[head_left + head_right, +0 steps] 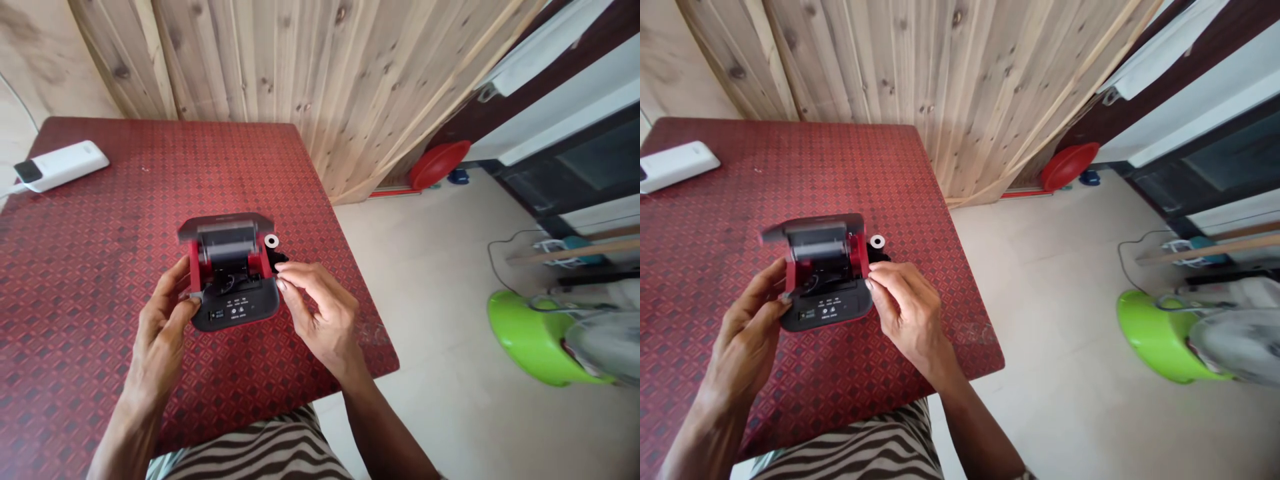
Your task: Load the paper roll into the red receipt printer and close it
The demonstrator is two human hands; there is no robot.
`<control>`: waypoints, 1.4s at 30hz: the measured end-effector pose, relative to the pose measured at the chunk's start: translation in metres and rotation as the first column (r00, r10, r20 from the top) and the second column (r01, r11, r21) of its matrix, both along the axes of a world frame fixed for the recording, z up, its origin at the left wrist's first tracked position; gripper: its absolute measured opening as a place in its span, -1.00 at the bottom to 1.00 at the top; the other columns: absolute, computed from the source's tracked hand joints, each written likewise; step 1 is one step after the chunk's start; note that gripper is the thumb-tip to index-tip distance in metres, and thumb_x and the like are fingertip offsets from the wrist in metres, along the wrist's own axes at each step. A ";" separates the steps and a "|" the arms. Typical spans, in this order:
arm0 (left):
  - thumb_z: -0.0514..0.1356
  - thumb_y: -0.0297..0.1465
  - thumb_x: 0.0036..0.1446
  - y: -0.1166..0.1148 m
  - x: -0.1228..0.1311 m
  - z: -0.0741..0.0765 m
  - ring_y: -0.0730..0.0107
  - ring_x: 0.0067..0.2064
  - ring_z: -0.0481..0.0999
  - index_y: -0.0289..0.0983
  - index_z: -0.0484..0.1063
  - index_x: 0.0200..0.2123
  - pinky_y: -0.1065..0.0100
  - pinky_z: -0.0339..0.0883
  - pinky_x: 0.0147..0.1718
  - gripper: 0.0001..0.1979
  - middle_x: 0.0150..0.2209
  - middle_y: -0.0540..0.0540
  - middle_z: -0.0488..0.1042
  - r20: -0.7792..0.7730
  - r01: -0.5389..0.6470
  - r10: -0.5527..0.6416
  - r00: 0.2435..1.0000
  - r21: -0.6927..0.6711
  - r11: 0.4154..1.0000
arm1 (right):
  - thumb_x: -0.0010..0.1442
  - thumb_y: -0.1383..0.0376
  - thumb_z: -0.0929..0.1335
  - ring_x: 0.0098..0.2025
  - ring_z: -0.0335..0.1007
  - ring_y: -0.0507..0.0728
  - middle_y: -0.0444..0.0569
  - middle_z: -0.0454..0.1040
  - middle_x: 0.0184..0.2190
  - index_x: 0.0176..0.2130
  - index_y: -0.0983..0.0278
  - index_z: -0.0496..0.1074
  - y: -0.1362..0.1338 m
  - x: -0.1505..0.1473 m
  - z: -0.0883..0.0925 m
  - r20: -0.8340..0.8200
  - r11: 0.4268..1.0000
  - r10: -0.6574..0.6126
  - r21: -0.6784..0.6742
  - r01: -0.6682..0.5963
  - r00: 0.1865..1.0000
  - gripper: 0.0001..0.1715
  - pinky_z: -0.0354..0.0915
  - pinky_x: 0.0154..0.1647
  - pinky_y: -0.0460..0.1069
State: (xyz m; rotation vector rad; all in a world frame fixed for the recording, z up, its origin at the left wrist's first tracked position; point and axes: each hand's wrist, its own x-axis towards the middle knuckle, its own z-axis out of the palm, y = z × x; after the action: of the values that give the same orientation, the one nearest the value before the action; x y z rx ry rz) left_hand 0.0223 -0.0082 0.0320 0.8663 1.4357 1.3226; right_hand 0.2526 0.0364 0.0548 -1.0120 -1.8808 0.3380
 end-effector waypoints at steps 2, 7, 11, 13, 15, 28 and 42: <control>0.31 -0.23 0.38 0.000 0.000 -0.001 -0.06 0.35 0.53 -0.03 0.47 0.42 -0.08 0.34 0.39 -0.43 0.33 -0.14 0.58 -0.011 0.021 -0.021 1.000 -0.002 1.000 | 0.49 0.45 0.42 -0.07 0.71 0.13 0.02 0.74 -0.10 -0.03 0.21 0.58 0.002 -0.002 0.002 0.020 1.000 0.030 0.006 -0.031 0.999 -0.83 0.65 0.02 0.08; 0.29 -0.25 0.37 0.002 -0.003 -0.002 -0.06 0.34 0.53 -0.06 0.48 0.40 -0.05 0.37 0.34 -0.44 0.32 -0.15 0.57 -0.083 0.044 -0.040 0.996 0.053 0.998 | 0.54 0.44 0.37 0.07 0.69 0.16 0.03 0.74 0.01 0.06 0.22 0.60 0.028 -0.016 0.014 0.236 0.984 0.175 -0.015 -0.177 0.956 -0.77 0.60 0.21 0.15; 0.32 -0.14 0.33 0.003 -0.004 -0.005 -0.08 0.27 0.57 -0.15 0.49 0.35 -0.02 0.46 0.24 -0.43 0.28 -0.19 0.59 -0.153 0.041 -0.027 0.988 0.084 0.996 | 0.51 0.53 0.37 0.07 0.68 0.23 0.13 0.70 0.05 0.10 0.35 0.60 0.062 -0.047 0.025 0.559 0.942 0.333 -0.241 -0.235 0.760 -0.73 0.57 0.17 0.15; 0.30 -0.06 0.34 0.003 -0.002 -0.008 -0.10 0.26 0.57 -0.19 0.47 0.34 -0.03 0.48 0.21 -0.40 0.29 -0.23 0.57 -0.192 0.029 -0.008 0.981 0.104 0.994 | 0.47 0.50 0.42 0.06 0.68 0.26 0.18 0.69 0.06 0.10 0.41 0.60 0.074 -0.062 0.029 0.652 0.921 0.385 -0.321 -0.222 0.653 -0.76 0.56 0.14 0.15; 0.25 -0.02 0.37 0.002 0.000 -0.011 -0.11 0.28 0.55 -0.21 0.44 0.35 -0.05 0.48 0.21 -0.39 0.31 -0.26 0.54 -0.219 0.028 0.002 0.976 0.132 0.991 | 0.45 0.46 0.47 0.07 0.68 0.28 0.23 0.66 0.10 0.11 0.42 0.60 0.081 -0.073 0.031 0.699 0.917 0.394 -0.339 -0.208 0.596 -0.74 0.56 0.12 0.15; 0.21 -0.04 0.40 0.000 0.002 -0.013 -0.08 0.30 0.52 -0.19 0.41 0.35 -0.04 0.44 0.26 -0.42 0.32 -0.26 0.49 -0.222 0.040 -0.008 0.975 0.141 0.989 | 0.46 0.44 0.42 0.05 0.70 0.36 0.26 0.72 0.01 0.07 0.42 0.64 0.083 -0.082 0.047 0.786 0.916 0.398 -0.370 -0.156 0.472 -0.76 0.51 0.01 0.15; 0.19 0.01 0.37 0.001 0.001 -0.013 -0.09 0.30 0.49 -0.23 0.40 0.34 -0.06 0.38 0.27 -0.37 0.31 -0.29 0.50 -0.278 0.031 0.004 0.961 0.123 0.992 | 0.44 0.40 0.42 0.00 0.65 0.27 0.18 0.71 0.02 0.04 0.37 0.59 0.078 -0.072 0.043 0.721 0.930 0.367 -0.301 -0.211 0.588 -0.79 0.45 0.01 0.11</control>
State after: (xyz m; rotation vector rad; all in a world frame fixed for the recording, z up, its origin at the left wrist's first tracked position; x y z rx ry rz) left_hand 0.0234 -0.0074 0.0194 1.1819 1.5685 1.3318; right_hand 0.1805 0.1147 0.0976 -1.0554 -2.8782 0.2910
